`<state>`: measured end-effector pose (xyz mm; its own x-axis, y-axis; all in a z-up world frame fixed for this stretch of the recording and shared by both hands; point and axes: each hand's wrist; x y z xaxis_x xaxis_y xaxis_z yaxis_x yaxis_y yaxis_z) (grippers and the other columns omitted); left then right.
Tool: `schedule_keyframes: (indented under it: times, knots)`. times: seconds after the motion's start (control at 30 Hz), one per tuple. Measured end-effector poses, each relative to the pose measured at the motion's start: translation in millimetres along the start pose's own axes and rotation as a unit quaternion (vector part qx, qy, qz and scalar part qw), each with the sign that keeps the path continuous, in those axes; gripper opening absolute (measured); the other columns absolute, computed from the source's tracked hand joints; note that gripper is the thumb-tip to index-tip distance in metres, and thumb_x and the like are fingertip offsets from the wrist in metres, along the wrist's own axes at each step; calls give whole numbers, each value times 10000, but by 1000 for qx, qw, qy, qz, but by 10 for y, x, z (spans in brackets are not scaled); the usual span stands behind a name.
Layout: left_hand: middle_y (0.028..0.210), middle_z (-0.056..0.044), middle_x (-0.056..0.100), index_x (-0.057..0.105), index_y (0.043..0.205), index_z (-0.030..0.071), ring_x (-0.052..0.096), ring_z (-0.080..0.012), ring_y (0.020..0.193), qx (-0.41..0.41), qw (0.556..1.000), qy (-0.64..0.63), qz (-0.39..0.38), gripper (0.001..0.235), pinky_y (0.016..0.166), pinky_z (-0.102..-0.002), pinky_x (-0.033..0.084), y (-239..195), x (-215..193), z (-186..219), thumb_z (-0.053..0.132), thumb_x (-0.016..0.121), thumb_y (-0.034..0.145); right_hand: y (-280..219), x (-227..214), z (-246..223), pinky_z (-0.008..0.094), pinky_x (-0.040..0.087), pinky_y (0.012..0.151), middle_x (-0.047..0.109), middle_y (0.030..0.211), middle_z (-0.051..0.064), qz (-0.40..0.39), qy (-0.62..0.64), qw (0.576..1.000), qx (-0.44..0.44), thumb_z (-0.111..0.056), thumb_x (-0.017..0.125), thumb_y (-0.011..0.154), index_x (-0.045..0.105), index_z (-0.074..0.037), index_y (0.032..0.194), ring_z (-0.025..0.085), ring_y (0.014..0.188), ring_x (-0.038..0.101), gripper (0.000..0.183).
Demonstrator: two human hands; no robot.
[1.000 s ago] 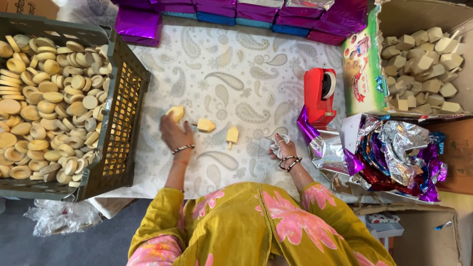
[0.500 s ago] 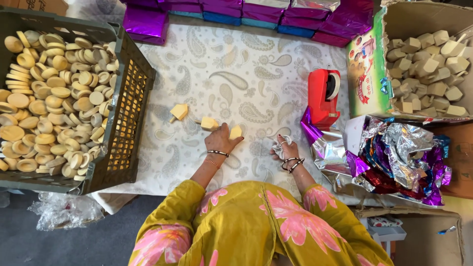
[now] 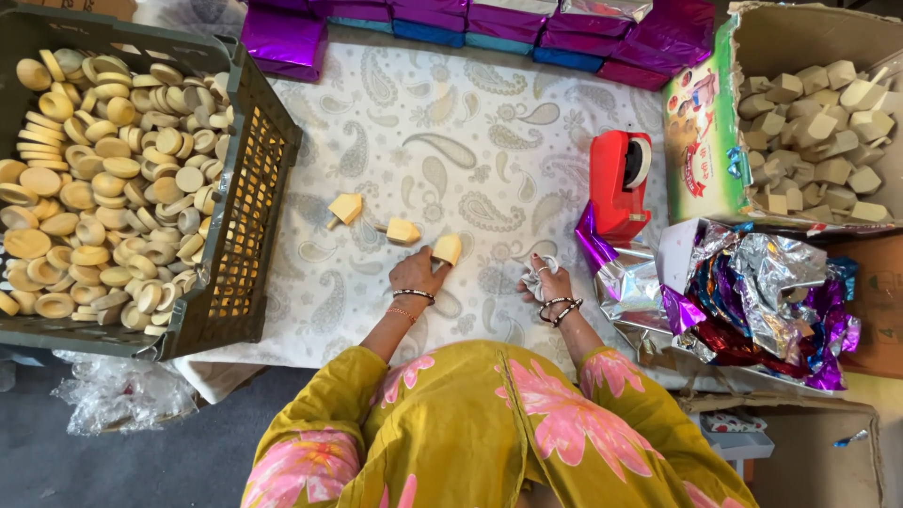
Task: Manually wrap and box small wooden components into decorative packaging.
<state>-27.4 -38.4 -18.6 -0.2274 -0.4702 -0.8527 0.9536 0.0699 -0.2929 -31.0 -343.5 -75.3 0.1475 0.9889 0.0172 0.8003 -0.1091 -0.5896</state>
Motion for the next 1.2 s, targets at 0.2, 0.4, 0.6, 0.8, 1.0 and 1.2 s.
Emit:
schedule_keyframes:
  times: [0.2,0.4,0.6,0.8,1.0,1.2]
  knots:
    - [858,-83,760,758,935,169,726,-298,837,-27,998,-63,15,383,722,-431,557,64,181,-99,537,697,852,-17,51,-18,334,573,474,732,796,113,10,-4,1000,-3,-468,686,936,669,-37,975,207,633,728,432]
    - [790,-7,772,773,922,185,732,-205,748,156,968,-132,-145,292,704,-372,563,-48,276,171,418,599,939,-29,430,108,305,530,885,741,1133,50,-29,-139,923,-358,-416,577,1095,697,-57,1227,123,1010,691,401]
    - [782,18,772,746,952,165,750,-165,714,239,928,-188,-217,255,687,-340,578,-385,147,390,349,570,974,-288,539,-132,291,500,701,705,831,27,-67,-160,962,-210,-452,574,1032,702,-42,922,97,752,622,444]
    - [813,-34,778,729,968,164,753,-232,747,283,918,-171,-218,215,675,-390,574,-330,118,292,333,598,948,29,302,206,291,498,572,635,705,32,-4,161,986,-31,-403,687,1015,652,-50,843,145,612,615,395]
    - [773,-141,696,685,975,160,683,-382,744,170,981,-47,83,226,634,-500,530,-17,-54,-187,377,631,950,-83,-85,157,313,492,421,641,668,56,119,59,990,-40,-462,673,948,665,-67,910,163,509,627,396]
    - [797,-141,726,706,962,164,703,-374,767,29,992,29,116,321,640,-515,535,173,-188,-639,470,609,975,-161,-161,115,309,510,419,677,687,64,80,22,996,-28,-471,642,931,687,-84,1011,171,517,661,398]
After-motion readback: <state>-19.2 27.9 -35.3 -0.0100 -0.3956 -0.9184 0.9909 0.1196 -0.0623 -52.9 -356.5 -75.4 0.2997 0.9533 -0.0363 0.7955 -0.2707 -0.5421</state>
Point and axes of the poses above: each hand's wrist, its own y-axis towards the middle knuckle, its own x-axis out of the palm, z = x × y
